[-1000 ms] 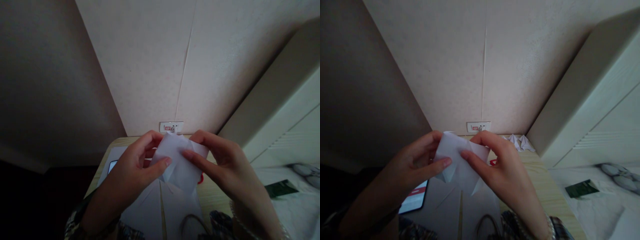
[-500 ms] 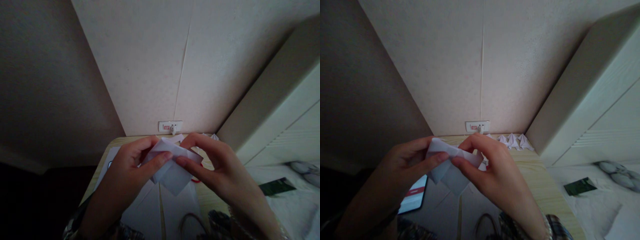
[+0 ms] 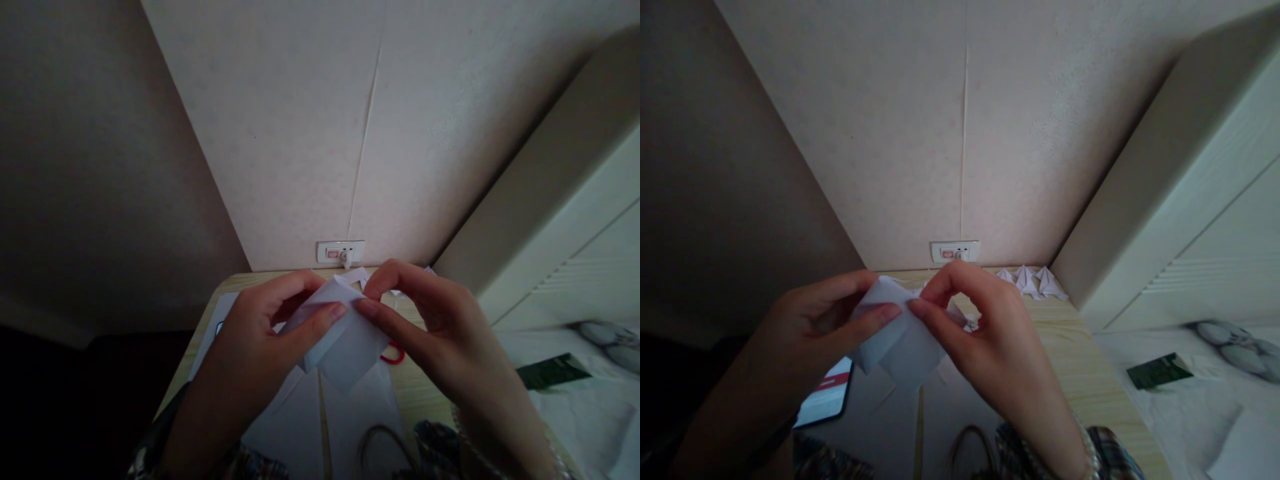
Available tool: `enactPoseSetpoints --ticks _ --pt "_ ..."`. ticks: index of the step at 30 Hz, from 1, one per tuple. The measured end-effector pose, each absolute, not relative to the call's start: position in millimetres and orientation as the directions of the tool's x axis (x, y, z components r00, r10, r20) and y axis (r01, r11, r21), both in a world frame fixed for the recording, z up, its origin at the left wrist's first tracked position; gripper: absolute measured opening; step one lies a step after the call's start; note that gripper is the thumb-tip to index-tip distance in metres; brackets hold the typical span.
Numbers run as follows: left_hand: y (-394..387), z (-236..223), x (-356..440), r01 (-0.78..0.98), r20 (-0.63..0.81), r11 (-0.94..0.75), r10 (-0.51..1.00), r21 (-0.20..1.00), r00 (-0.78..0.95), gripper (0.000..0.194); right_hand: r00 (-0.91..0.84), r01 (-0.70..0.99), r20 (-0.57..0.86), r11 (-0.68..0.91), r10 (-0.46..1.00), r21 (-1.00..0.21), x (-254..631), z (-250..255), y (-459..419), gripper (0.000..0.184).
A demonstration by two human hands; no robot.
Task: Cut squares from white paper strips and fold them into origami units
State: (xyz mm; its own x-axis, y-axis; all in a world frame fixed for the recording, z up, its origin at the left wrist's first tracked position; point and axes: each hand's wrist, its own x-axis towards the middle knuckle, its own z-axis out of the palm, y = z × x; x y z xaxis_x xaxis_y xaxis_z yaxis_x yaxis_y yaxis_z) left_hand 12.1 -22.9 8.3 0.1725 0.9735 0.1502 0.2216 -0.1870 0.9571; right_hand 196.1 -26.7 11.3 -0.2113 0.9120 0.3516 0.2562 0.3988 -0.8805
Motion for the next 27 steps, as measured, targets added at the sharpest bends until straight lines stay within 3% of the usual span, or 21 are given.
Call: enactPoseSetpoints --ticks 3,6,8,13,19,27 --pt "-23 10 12 0.312 0.234 -0.274 0.959 0.91 0.16 0.009 -0.186 0.217 0.391 0.426 0.901 -0.878 196 9 -26 0.011" --pt "-22 11 13 0.36 0.292 -0.354 0.931 0.863 0.218 0.011 -0.185 0.197 0.44 0.472 0.879 -0.86 195 7 -25 0.018" --pt "-22 12 14 0.384 0.309 -0.382 0.921 0.841 0.239 0.01 -0.209 0.21 0.442 0.481 0.872 -0.851 195 8 -24 0.011" --pt "-23 14 14 0.413 0.271 -0.358 0.928 0.837 0.256 0.009 -0.17 0.143 0.376 0.401 0.911 -0.905 194 11 -23 0.017" --pt "-23 9 9 0.294 0.126 -0.193 0.964 0.936 0.234 0.008 -0.052 -0.005 0.31 0.311 0.949 -0.951 195 7 -24 0.015" --pt "-23 6 11 -0.047 0.047 -0.044 0.996 0.998 0.081 0.014 0.027 -0.085 0.29 0.292 0.957 -0.953 197 0 -24 0.014"
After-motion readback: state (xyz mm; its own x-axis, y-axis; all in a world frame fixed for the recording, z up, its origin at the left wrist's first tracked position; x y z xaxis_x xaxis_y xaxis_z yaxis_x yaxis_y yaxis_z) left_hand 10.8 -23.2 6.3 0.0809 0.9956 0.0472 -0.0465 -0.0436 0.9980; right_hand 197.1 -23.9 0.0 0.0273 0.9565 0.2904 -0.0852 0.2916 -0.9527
